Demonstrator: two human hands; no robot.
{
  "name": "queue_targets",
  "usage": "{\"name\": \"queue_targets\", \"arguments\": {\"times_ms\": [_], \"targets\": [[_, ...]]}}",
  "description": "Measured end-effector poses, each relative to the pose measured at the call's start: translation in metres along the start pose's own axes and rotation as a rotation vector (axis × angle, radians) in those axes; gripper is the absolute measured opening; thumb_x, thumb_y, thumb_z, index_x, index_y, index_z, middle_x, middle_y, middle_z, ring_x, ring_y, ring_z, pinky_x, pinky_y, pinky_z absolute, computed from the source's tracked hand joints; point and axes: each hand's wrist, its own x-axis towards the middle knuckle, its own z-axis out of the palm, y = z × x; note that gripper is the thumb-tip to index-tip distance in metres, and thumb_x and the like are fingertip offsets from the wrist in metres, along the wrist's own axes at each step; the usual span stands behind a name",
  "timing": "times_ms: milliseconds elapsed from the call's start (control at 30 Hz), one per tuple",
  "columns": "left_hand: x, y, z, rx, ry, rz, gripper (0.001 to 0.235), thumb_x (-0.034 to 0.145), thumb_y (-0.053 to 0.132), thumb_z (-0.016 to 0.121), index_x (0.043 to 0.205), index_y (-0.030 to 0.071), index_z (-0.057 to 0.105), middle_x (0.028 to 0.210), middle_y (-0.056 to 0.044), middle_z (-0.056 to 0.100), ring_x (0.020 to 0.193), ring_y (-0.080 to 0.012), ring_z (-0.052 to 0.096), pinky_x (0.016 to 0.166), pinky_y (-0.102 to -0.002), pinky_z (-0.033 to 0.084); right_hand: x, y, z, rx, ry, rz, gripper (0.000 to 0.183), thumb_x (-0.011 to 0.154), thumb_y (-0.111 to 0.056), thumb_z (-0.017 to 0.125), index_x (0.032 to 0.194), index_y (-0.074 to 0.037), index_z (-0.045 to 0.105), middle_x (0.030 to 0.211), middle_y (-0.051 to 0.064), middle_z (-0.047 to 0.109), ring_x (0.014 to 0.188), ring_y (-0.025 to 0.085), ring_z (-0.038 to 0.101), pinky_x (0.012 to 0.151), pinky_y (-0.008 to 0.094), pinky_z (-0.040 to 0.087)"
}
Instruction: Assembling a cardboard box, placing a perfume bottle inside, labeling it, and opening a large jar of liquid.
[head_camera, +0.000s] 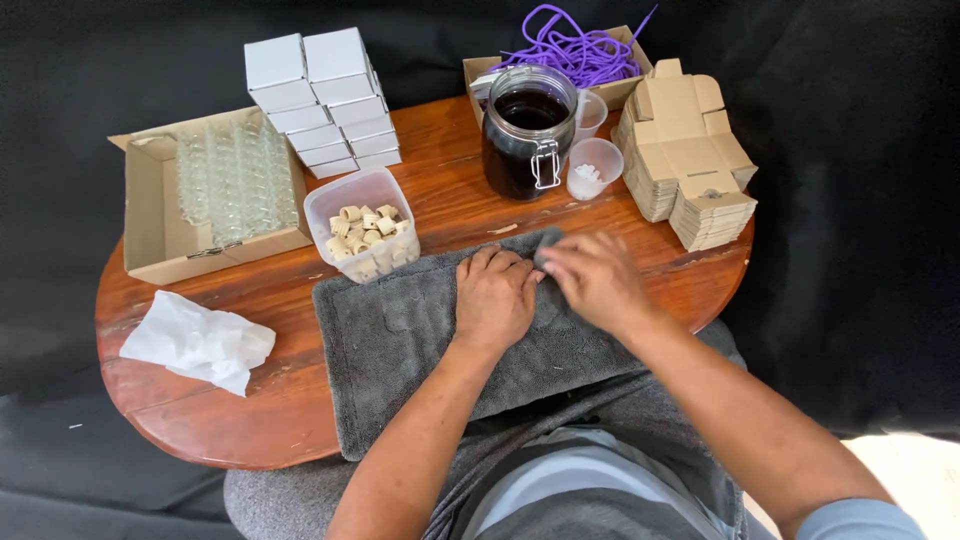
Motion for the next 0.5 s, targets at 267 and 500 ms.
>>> {"name": "queue_targets", "arguments": {"times_ms": [267, 500], "targets": [[-0.001, -0.002, 0.007, 0.016, 0.018, 0.002, 0.021, 0.09, 0.034, 0.068, 0.098, 0.019, 0.08, 0.098, -0.002, 0.071, 0.118, -0.0281, 0.06, 0.101, -0.049, 0.042, 0.001, 0.005, 0.016, 0.011, 0.064, -0.042, 0.018, 0.091, -0.017, 0.072, 0.106, -0.018, 0.081, 0.095, 0.008, 0.074, 0.091, 0.028, 0.068, 0.082, 0.042, 0.051], [-0.001, -0.001, 0.006, 0.007, -0.001, -0.022, 0.021, 0.093, 0.034, 0.066, 0.099, 0.02, 0.081, 0.098, -0.002, 0.072, 0.116, -0.0279, 0.062, 0.101, -0.051, 0.043, -0.014, 0.031, 0.013, 0.026, 0.116, -0.001, 0.018, 0.091, -0.021, 0.074, 0.107, -0.017, 0.08, 0.093, 0.007, 0.072, 0.089, 0.029, 0.068, 0.078, 0.044, 0.051]]}}
